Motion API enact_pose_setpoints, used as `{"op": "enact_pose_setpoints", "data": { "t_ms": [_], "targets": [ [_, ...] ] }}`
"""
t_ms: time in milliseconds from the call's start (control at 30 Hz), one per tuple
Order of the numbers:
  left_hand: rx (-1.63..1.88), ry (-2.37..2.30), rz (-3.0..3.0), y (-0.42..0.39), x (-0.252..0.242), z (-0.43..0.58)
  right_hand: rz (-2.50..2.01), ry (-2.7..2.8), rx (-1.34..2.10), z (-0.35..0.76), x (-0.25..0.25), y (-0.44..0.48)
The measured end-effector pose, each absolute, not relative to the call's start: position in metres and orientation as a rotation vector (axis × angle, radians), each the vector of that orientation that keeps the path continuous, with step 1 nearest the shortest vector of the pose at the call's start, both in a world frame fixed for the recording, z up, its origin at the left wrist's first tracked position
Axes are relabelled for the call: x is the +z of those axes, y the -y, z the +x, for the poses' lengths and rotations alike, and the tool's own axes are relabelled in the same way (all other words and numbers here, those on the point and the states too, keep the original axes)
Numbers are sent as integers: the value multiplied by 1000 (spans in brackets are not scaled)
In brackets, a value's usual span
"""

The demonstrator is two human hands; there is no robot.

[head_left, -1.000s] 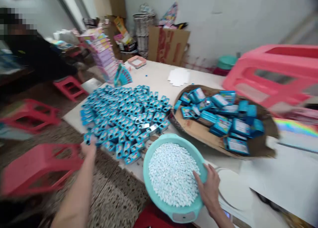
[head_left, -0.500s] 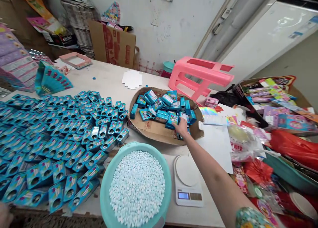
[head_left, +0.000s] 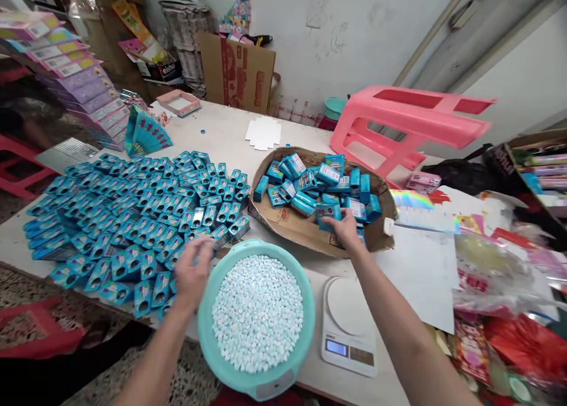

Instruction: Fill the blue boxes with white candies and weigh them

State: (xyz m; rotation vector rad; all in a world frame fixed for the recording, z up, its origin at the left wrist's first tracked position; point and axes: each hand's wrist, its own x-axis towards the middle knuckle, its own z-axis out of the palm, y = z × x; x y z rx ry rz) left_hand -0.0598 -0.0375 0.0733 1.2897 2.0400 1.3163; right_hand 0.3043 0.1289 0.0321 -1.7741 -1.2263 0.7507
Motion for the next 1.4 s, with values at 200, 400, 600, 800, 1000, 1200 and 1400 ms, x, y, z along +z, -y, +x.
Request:
{"op": "enact_pose_setpoints", "data": {
  "t_ms": [200,400,600,800,1000,1200,1400],
  "targets": [
    [1071,-1179,853,37,52,87,-1401,1235,1000,266,64,-2],
    [1043,-774,289,60,43,125,-1247,1204,1148,263,55,77],
    [584,-800,428,91,49,127,-1063,1346,1536,290,65,88],
    [750,-1518,1287,100,29,86,-1204,935,1528,304,58,103],
    [339,-2267,1477,139,-28,38,-1353,615,1466,329,46,130],
    [488,-2276,1305,130,-40,91,-1427,621,1415,311,42,142],
    [1004,-1817,754,91,-40,110,-1475,849,1383,292,53,138]
  ]
}}
